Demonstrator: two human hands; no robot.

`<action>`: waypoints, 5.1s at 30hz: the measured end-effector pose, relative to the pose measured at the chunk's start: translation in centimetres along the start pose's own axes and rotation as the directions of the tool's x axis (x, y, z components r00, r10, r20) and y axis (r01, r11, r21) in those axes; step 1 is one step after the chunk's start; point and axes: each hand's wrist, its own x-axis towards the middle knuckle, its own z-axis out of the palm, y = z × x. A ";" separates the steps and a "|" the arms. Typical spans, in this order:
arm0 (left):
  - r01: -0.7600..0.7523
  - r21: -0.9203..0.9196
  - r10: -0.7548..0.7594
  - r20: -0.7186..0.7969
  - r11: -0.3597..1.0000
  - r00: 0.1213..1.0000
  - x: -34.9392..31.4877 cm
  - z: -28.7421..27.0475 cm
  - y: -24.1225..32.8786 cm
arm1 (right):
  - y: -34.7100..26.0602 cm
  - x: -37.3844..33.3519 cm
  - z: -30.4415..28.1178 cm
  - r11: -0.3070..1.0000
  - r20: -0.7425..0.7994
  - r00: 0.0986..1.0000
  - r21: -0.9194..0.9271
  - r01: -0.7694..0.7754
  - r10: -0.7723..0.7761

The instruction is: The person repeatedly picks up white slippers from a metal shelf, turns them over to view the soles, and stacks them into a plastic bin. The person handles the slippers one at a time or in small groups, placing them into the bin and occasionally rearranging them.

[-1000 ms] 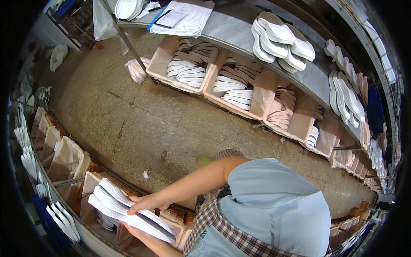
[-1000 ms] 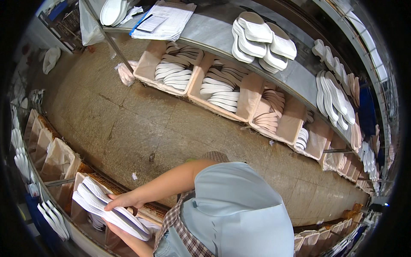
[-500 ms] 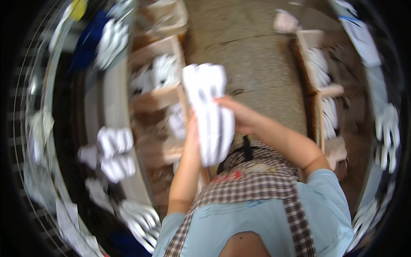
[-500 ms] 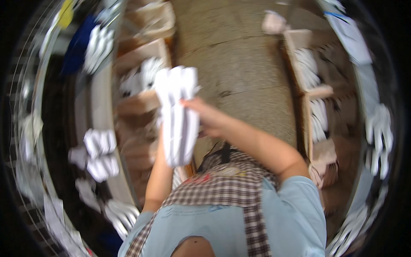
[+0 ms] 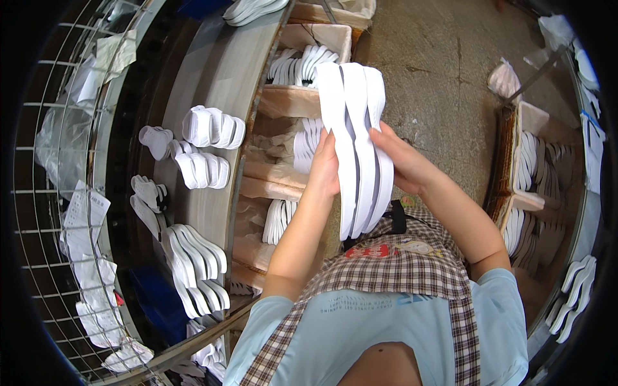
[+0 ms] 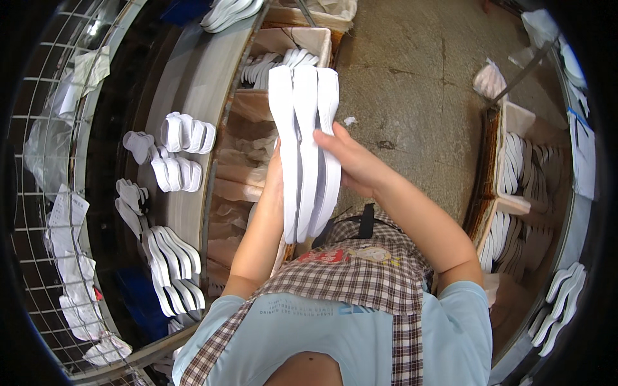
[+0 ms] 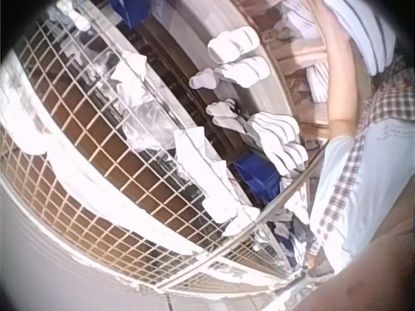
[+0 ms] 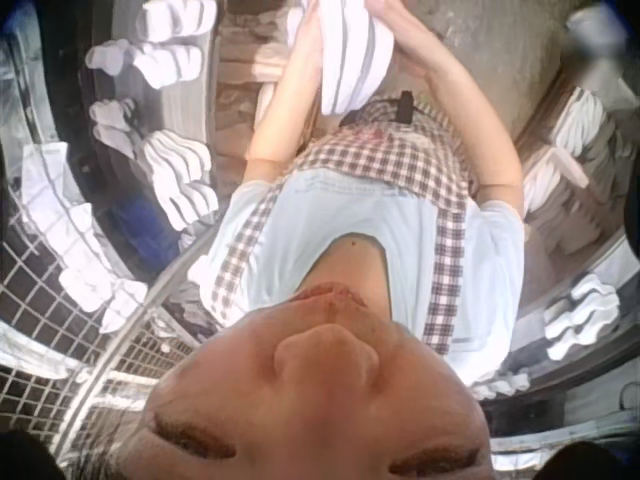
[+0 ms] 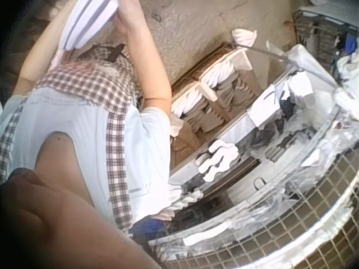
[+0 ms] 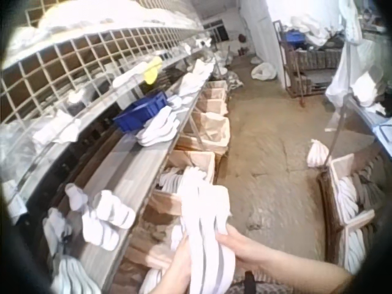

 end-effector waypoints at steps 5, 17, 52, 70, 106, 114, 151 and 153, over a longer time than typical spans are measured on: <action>-0.133 -0.004 0.133 0.090 0.991 0.987 -1.4 -0.1 1.4 | -0.4 -0.9 1.8 0.975 0.078 0.995 -0.207 0.078 -0.063; -0.245 -0.035 0.247 0.081 0.969 0.966 -1.8 -0.6 2.4 | -1.2 -1.0 2.6 0.939 0.178 0.981 -0.315 0.136 -0.082; -0.374 0.225 0.388 -0.019 0.900 0.922 -5.2 1.4 2.7 | 2.4 1.4 -1.4 0.484 0.369 0.903 -0.762 0.430 -0.222; -0.066 -0.132 0.041 -0.183 0.989 0.982 -5.8 -0.9 3.0 | 0.4 2.0 -1.1 0.708 0.494 0.831 -0.489 0.510 -0.258; -0.139 -0.731 0.393 0.188 0.668 0.900 -8.5 -2.2 3.2 | 5.9 1.3 -2.2 0.838 0.240 0.970 0.538 -0.093 -0.046; -0.431 -0.267 0.362 -0.271 0.862 0.892 -8.1 -1.9 2.4 | 5.3 1.8 -1.7 0.907 0.342 0.939 0.406 -0.114 -0.035; 0.107 0.943 0.928 0.282 -0.315 0.244 -3.3 -8.1 21.1 | 8.1 4.4 -7.9 0.899 0.240 0.966 0.395 -0.190 0.099; -0.149 0.953 0.926 0.294 -0.264 0.238 -6.4 -4.5 18.2 | 7.9 5.0 -7.5 0.891 0.222 0.970 0.415 -0.182 0.094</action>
